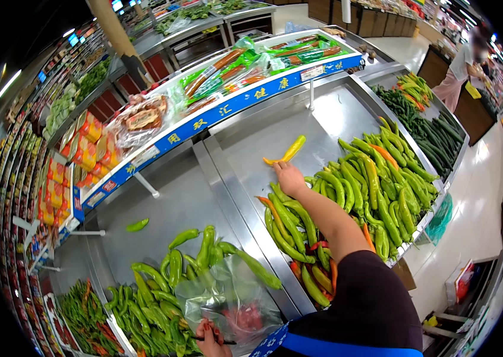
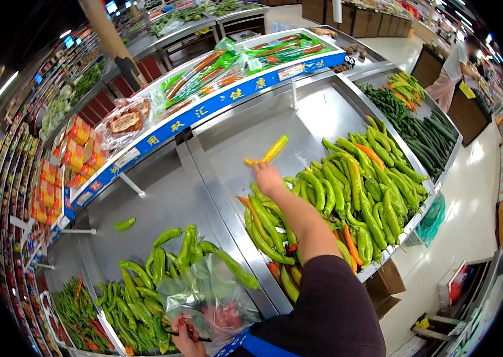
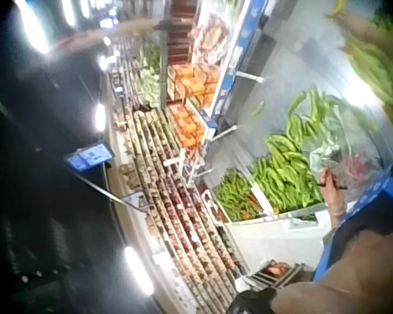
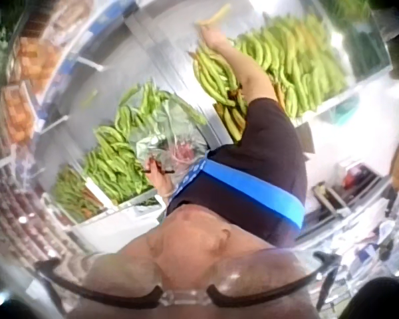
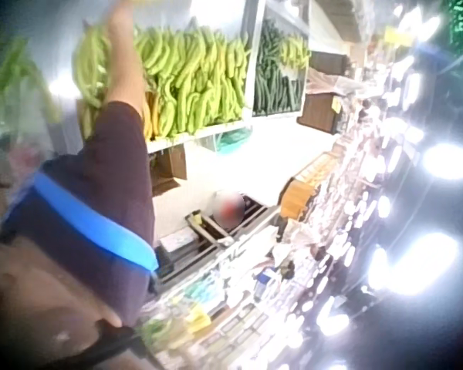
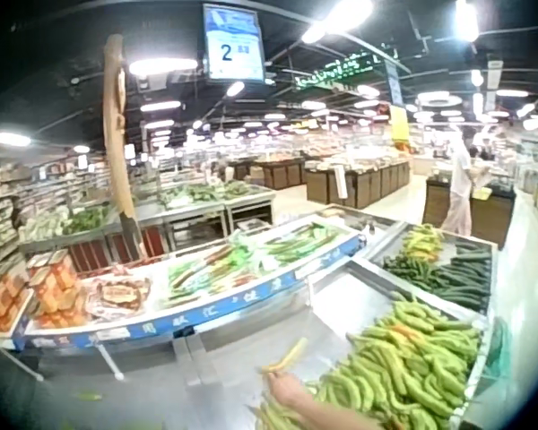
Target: The person stands in a supermarket aisle and applies price stickers to packaged sausages. They pick up a package, write on the label with a marker, and place the item on a shelf. The person repeats this process for multiple sausage packages.
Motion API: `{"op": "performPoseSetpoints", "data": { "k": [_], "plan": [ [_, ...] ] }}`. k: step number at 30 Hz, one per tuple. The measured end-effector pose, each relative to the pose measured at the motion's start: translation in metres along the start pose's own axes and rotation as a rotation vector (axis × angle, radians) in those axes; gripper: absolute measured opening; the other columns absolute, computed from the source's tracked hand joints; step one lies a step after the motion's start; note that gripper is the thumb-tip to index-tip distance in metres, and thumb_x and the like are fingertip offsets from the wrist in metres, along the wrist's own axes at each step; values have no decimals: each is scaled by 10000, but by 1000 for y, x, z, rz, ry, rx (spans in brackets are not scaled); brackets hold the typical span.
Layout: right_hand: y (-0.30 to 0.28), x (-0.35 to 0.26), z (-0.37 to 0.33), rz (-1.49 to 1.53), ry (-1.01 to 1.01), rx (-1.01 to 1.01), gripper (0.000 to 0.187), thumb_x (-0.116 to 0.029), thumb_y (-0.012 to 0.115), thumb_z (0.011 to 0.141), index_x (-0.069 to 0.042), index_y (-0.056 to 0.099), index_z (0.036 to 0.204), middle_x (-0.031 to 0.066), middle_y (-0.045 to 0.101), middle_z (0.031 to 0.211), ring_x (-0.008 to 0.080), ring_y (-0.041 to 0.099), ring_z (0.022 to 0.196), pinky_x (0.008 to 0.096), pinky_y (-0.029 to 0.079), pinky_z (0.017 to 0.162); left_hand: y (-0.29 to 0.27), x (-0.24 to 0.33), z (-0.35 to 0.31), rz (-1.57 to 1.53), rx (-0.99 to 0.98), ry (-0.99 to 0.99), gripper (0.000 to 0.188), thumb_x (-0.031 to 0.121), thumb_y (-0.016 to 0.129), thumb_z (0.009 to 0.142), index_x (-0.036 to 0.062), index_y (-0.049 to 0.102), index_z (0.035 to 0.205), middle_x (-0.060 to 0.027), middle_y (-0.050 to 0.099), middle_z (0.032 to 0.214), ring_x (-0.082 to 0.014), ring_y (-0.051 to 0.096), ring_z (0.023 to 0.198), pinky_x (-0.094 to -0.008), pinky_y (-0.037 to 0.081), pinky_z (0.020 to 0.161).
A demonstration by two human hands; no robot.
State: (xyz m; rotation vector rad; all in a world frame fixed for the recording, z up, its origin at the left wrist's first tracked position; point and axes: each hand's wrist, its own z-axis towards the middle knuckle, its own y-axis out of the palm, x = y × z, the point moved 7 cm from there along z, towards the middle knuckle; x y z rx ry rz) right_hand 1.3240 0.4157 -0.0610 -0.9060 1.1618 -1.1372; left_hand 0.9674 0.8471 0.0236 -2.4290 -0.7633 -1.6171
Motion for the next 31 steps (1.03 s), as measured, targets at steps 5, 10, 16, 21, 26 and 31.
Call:
{"op": "performPoseSetpoints", "data": {
  "k": [5,10,16,21,26,31],
  "plan": [
    [39,14,29,-272,2,37,345,-131,516,865,-102,558,1206,107,603,1172,293,590,1060,438,322,1080,11,-3,6,94,1,-68,230,165,525,981,13,537,1154,-28,536,957,-48,449,669,-174,328,455],
    [20,-16,2,-84,-219,-57,154,-172,515,857,-129,624,957,66,645,881,248,635,910,433,471,854,37,-12,10,137,-85,-94,240,169,522,983,14,532,1166,-26,531,964,-49,449,676,-174,330,457],
    [-150,-88,-95,44,-42,151,191,-108,580,767,-55,558,949,109,620,860,253,650,788,356,515,678,79,-14,-3,152,-253,-64,252,173,519,985,14,526,1180,-24,526,973,-49,448,683,-175,331,459],
    [-176,-68,-185,163,126,179,293,-198,618,812,-20,564,1038,115,623,944,252,637,866,367,514,704,94,2,-35,137,-372,39,262,177,515,987,14,521,1192,-23,522,981,-49,447,689,-175,333,461],
    [-296,-55,-284,295,-10,741,224,-257,692,795,-83,637,924,110,620,998,279,602,921,410,493,775,78,13,-76,126,-522,87,296,176,502,992,-1,501,1229,-22,504,988,-51,431,690,-177,328,472],
    [-462,-80,-433,154,-49,1223,163,-182,732,758,-96,613,829,105,610,1017,288,593,927,402,485,815,57,5,-115,28,-602,51,264,140,512,981,-19,522,1191,-29,519,925,-48,423,667,-164,324,477]
  ]
}}
